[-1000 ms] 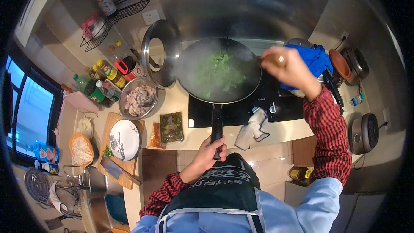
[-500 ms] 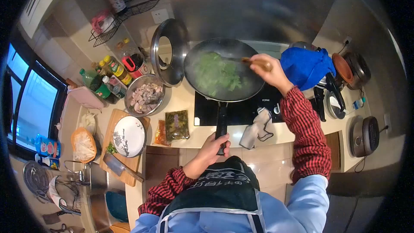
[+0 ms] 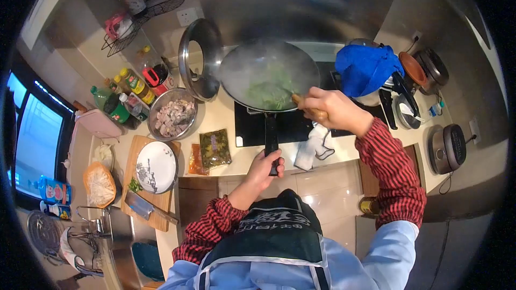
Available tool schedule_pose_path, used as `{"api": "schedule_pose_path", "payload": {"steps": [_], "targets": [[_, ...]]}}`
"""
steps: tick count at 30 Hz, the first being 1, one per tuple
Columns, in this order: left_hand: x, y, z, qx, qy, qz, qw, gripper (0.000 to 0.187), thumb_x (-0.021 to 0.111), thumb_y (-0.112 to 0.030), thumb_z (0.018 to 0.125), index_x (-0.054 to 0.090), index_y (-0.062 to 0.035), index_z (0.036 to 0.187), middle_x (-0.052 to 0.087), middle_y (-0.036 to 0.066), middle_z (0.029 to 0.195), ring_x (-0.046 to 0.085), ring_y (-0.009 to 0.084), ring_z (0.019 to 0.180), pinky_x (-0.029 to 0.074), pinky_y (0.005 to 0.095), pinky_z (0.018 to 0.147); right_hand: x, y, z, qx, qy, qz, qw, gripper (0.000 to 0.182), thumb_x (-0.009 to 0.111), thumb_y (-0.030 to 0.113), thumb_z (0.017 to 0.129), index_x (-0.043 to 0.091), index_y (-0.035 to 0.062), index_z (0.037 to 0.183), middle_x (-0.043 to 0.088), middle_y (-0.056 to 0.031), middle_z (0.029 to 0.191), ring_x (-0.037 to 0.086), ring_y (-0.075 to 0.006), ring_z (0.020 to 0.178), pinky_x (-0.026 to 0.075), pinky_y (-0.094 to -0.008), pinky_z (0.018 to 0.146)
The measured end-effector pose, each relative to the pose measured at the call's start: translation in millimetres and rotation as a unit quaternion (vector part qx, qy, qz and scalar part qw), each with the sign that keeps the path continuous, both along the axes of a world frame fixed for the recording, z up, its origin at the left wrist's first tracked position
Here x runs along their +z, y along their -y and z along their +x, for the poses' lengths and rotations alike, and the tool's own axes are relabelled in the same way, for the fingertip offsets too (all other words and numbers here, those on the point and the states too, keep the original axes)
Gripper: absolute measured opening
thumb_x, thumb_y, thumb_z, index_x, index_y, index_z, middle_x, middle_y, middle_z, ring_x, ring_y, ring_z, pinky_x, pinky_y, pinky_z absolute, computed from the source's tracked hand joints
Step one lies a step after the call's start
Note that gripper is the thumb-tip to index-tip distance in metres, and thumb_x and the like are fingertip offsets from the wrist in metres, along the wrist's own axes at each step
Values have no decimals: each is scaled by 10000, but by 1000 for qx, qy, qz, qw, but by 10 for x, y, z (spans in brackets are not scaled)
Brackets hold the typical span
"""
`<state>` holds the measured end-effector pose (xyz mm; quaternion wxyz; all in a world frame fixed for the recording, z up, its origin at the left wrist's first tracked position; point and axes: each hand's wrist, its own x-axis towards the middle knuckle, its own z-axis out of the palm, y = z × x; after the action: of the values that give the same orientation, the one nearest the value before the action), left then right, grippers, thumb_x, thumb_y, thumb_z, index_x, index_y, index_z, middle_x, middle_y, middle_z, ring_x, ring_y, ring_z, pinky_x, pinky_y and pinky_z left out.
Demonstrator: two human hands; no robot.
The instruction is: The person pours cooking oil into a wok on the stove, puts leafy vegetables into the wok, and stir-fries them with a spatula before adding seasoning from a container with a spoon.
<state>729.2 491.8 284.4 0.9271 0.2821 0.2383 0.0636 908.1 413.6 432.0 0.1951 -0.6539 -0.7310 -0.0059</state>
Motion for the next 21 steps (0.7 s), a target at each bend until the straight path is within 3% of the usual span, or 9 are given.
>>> {"api": "schedule_pose_path", "payload": {"steps": [4, 8, 10, 15, 18, 21], "targets": [[78, 68, -42, 15, -4, 11, 1000, 104, 496, -129, 808, 423, -69, 852, 463, 43, 651, 454, 128, 510, 378, 267, 425, -27, 17, 5, -2, 59, -18, 998, 175, 598, 107, 668, 555, 72, 834, 489, -97, 713, 529, -295, 621, 427, -351, 512], [89, 81, -46, 10, 2, -7, 1000, 123, 497, -121, 802, 428, -62, 884, 458, 45, 661, 459, 131, 527, 379, 268, 432, 199, 119, -185, 62, 11, 2, 998, 168, 598, 98, 669, 563, 75, 832, 494, -97, 713, 531, -292, 595, 433, -340, 512], [70, 98, -30, 9, 8, -9, 1000, 127, 496, -111, 797, 425, -61, 890, 461, 48, 662, 459, 132, 525, 379, 270, 432, 216, 74, -113, 16, -2, 28, 999, 168, 600, 92, 666, 565, 84, 831, 492, -91, 712, 532, -290, 609, 439, -340, 519], [9, 166, 6, 31, 2, 3, 1000, 116, 494, -99, 792, 412, -61, 864, 468, 56, 667, 456, 134, 519, 377, 274, 428, -125, -263, 368, 33, 111, 17, 993, 134, 597, 79, 676, 546, 69, 799, 470, -108, 706, 519, -300, 597, 419, -351, 503], [96, 190, -15, 62, -17, 7, 998, 127, 492, -85, 787, 387, -59, 854, 469, 61, 666, 453, 135, 514, 375, 277, 424, 122, 46, 104, 26, 71, -61, 995, 160, 603, 81, 670, 544, 72, 819, 468, -112, 692, 517, -307, 592, 417, -356, 500], [97, 197, 14, 57, 1, 4, 998, 141, 488, -72, 786, 371, -60, 864, 474, 72, 671, 459, 138, 521, 381, 282, 425, 105, -18, 100, 57, 48, -39, 996, 189, 582, 109, 659, 534, 76, 839, 484, -107, 701, 519, -318, 606, 429, -372, 508]]}}
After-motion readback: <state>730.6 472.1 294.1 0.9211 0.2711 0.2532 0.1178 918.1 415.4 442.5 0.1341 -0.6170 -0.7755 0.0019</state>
